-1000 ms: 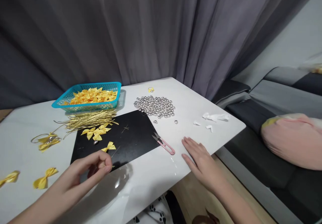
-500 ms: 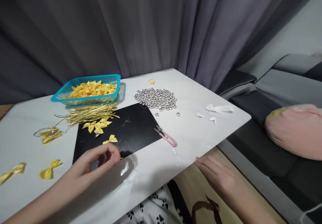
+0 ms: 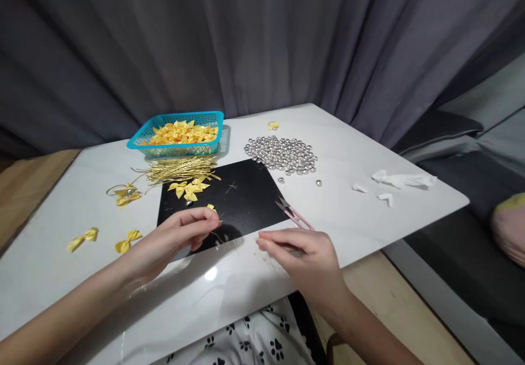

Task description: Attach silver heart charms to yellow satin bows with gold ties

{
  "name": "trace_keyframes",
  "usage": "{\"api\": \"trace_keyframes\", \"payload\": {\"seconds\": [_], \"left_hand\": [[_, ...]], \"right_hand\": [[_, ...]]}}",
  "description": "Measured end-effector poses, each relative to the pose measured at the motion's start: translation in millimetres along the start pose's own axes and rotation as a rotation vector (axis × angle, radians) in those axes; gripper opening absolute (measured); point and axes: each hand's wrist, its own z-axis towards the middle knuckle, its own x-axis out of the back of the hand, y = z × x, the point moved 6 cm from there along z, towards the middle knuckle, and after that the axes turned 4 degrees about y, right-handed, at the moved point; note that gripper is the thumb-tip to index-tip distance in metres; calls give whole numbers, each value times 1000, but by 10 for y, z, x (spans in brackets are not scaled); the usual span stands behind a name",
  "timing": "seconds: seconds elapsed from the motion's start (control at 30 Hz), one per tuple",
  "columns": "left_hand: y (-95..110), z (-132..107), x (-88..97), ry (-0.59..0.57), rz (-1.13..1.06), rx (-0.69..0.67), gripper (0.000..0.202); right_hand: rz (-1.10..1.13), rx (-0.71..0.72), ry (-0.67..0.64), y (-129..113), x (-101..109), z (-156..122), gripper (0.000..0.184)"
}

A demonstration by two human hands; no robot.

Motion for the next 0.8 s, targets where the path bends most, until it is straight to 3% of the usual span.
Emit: {"api": "trace_keyframes", "payload": {"seconds": [0.17, 0.3, 0.37, 0.5, 0.6, 0.7, 0.8], "left_hand": [[52, -51, 89, 16, -18, -33, 22], [95, -77, 193, 19, -46, -56, 20], [135, -101, 268, 34, -53, -71, 20], [198, -170, 482, 124, -33, -77, 21], [258, -240, 662, 220, -7, -120, 24], [423, -311, 792, 279, 41, -200, 28], [594, -358, 912, 308, 125, -248, 26]], "right_hand": [[206, -306, -219, 50, -351, 170, 29], [260, -511, -352, 170, -326, 228, 28], [208, -545, -411, 213, -241, 270, 28], [-15, -475, -482, 206, 97, 576, 49], [-299, -362, -456, 179, 495, 1091, 55], [-559, -238, -314, 188, 914, 1716, 51], [-718, -10, -46, 160, 1216, 2209, 45]]}}
